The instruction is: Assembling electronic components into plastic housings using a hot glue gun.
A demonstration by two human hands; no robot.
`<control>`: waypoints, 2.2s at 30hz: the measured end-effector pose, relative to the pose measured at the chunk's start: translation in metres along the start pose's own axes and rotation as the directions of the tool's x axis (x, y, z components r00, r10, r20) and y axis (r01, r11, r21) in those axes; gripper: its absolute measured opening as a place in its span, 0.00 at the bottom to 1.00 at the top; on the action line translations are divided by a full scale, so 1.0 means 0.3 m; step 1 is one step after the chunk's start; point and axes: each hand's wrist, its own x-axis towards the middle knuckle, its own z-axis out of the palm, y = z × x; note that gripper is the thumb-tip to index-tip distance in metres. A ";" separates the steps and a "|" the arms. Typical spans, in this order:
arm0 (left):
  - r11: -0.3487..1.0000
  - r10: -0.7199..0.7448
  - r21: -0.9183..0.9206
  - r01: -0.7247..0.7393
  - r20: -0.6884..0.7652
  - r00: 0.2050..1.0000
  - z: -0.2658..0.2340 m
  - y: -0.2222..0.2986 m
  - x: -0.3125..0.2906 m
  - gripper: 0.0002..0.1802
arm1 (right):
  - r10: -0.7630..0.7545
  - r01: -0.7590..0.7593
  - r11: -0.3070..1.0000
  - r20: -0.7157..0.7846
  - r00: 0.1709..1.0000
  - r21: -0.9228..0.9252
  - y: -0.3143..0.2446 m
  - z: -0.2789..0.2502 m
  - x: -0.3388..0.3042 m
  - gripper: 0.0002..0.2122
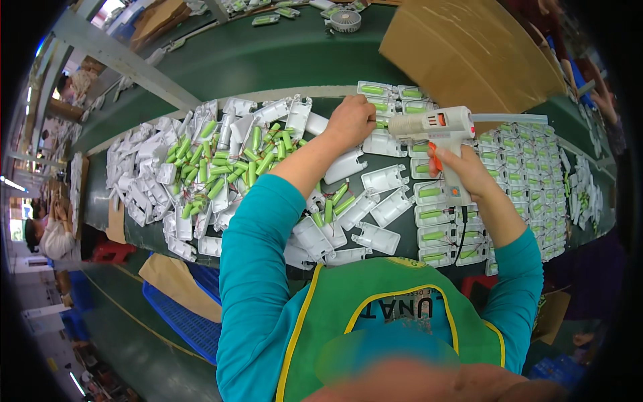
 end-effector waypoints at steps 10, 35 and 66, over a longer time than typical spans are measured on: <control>0.999 -0.046 -0.016 0.046 0.008 0.999 -0.055 0.020 -0.024 0.05 | 0.003 0.000 0.997 -0.037 0.999 0.082 -0.051 0.015 -0.029 0.17; 0.949 -0.283 0.263 0.175 0.464 0.839 -0.242 0.165 -0.278 0.18 | 0.012 -0.007 0.994 0.050 0.999 -0.105 0.026 0.078 -0.086 0.12; 0.368 -0.049 -0.724 0.584 0.612 0.789 -0.050 0.604 -0.225 0.25 | -0.342 -0.006 0.092 -0.038 0.939 -0.996 -0.091 -0.477 0.421 0.35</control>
